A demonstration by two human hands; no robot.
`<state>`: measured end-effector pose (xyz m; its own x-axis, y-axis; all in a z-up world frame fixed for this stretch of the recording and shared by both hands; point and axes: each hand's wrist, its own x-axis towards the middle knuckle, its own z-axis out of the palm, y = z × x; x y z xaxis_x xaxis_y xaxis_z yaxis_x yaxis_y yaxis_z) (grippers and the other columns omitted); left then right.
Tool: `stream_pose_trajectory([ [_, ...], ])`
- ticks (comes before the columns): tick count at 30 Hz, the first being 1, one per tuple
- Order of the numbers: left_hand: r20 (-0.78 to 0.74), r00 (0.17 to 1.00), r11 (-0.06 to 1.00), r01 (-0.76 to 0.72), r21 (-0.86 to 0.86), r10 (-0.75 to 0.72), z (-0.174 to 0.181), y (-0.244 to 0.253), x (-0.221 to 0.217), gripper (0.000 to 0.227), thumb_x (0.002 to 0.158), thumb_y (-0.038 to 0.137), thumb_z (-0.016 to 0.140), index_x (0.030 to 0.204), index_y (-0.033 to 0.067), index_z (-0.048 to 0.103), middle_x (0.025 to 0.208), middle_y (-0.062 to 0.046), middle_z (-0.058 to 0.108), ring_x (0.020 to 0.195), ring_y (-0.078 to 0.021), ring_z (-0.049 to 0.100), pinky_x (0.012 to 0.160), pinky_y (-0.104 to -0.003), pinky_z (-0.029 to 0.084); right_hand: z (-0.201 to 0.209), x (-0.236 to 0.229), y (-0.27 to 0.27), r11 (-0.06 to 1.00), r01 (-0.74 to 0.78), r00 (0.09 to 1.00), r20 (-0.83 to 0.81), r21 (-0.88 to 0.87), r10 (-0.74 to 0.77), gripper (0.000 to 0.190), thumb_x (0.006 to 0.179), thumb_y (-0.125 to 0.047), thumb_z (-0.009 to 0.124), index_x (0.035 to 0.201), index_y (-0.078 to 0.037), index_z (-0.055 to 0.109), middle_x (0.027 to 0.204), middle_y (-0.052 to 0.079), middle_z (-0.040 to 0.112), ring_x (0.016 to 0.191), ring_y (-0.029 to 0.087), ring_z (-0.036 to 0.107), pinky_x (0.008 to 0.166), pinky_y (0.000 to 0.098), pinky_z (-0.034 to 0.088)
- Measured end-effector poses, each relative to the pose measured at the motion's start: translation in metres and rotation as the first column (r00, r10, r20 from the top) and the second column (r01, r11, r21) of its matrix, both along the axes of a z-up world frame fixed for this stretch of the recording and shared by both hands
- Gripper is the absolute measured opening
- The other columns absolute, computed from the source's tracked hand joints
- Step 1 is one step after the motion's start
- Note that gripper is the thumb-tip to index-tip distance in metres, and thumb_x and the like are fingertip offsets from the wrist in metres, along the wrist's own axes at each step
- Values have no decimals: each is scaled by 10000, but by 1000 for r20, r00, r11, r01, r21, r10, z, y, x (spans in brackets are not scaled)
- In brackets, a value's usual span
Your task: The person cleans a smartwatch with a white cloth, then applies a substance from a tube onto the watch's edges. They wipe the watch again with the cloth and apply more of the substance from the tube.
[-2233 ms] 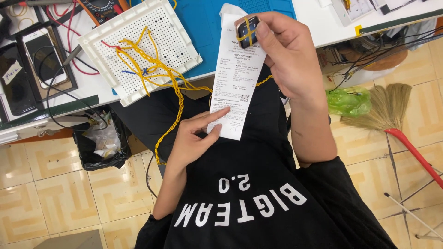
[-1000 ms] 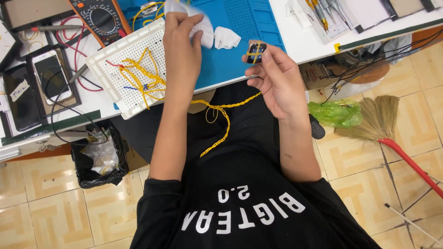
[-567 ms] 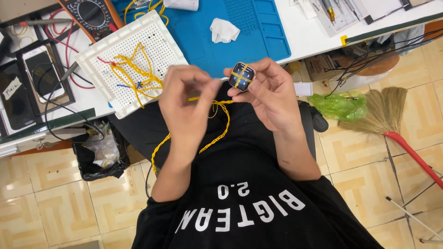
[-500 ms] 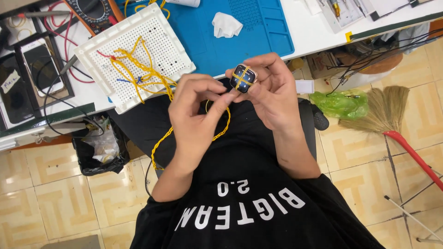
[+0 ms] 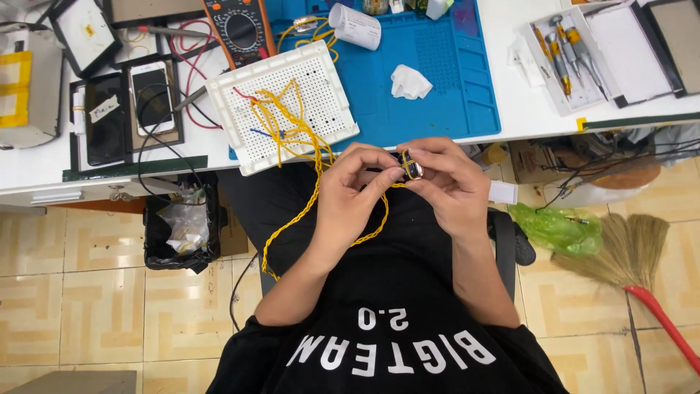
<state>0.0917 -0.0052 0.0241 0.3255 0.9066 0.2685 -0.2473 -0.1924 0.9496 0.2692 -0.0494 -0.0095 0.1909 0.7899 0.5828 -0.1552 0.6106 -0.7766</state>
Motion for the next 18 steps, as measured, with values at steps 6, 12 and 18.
stream_pose_trajectory([
  [6, -193, 979, 985, -28, 172, 62, 2, 5, -2, 32, 1096, 31, 728, 1118, 9, 738, 1040, -114, 686, 1007, -289, 775, 819, -392, 678, 1, -6, 8, 997, 78, 993, 87, 24, -79, 370, 917, 192, 797, 1279, 177, 721, 1274, 360, 692, 1143, 431, 797, 894, 511, 719],
  [12, -332, 935, 923, 12, 385, 126, 4, 3, 2, 21, 1154, 22, 603, 1138, 33, 594, 1008, -103, 543, 994, -369, 683, 838, -454, 630, -6, -9, 11, 996, 90, 994, 58, 4, -90, 417, 922, 192, 804, 1324, 161, 695, 1287, 330, 691, 1162, 393, 790, 916, 494, 715],
  [18, -363, 891, 865, -61, 498, 272, -6, -1, 13, 77, 1186, 28, 499, 1111, 46, 495, 1024, -59, 433, 982, -325, 577, 891, -432, 556, -2, -27, 2, 970, 233, 972, 31, -70, -231, 356, 1030, 162, 708, 1374, 171, 617, 1296, 366, 700, 1152, 398, 792, 901, 445, 708],
])
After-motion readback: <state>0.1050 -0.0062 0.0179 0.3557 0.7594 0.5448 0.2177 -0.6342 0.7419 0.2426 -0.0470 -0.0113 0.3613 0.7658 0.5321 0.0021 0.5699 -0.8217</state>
